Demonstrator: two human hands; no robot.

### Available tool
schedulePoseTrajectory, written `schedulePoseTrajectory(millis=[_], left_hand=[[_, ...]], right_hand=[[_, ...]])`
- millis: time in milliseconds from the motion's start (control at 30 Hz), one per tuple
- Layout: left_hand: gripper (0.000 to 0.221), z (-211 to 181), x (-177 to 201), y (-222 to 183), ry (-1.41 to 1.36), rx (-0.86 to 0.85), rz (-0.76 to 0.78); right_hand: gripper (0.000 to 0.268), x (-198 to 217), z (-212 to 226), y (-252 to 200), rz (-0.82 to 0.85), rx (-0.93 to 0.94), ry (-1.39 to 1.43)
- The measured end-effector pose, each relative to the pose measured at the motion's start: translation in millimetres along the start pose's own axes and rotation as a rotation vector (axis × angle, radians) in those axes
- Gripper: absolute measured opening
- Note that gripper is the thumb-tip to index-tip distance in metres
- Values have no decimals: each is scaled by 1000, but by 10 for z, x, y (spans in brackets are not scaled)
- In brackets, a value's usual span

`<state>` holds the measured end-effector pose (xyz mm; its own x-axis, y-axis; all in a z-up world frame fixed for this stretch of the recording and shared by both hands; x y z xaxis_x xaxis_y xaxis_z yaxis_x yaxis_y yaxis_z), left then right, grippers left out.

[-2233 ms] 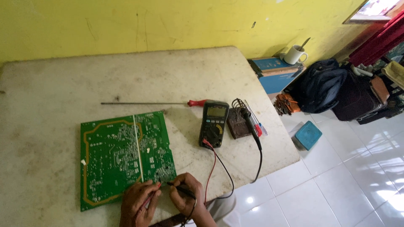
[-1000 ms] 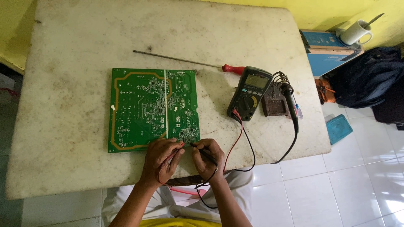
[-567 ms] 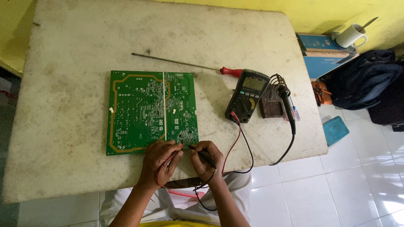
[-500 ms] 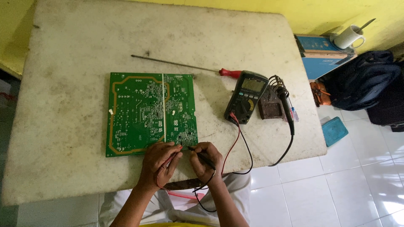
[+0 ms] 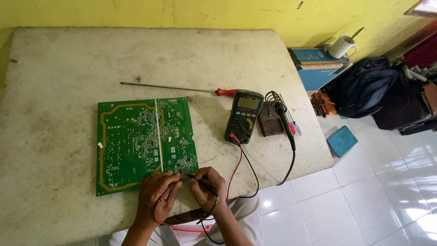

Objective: A person uses a digital multimeter to test various points on a green circuit board for diagnostic purposes.

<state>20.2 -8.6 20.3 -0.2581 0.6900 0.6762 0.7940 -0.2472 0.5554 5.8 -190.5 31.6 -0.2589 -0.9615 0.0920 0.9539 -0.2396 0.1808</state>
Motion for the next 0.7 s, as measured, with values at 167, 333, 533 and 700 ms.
schedulePoseTrajectory(millis=[167,333,533,700], left_hand=[[18,29,-31,-16,0,9,19],[18,41,-54,-31,10,23,18],[18,21,-29,-11,18,7,5],[19,30,-36,-26,16,-9,11]], right_hand=[[8,1,-59,-4,21,10,49],[10,-2,-110,-14,2,-54,100],[10,1,-51,-4,33,26,90],[10,0,-66,-8,20,15,68]])
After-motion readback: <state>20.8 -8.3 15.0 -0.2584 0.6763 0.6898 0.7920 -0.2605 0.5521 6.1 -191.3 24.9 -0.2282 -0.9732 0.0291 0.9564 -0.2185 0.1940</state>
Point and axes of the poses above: each hand's wrist, its own y-axis towards the middle knuckle, its own x-axis out of the back of the hand, z = x × y, the point moved 3 cm from there along y, towards the middle knuckle, and after that the axes turned 11 degrees about y, right-handed, at the moved point
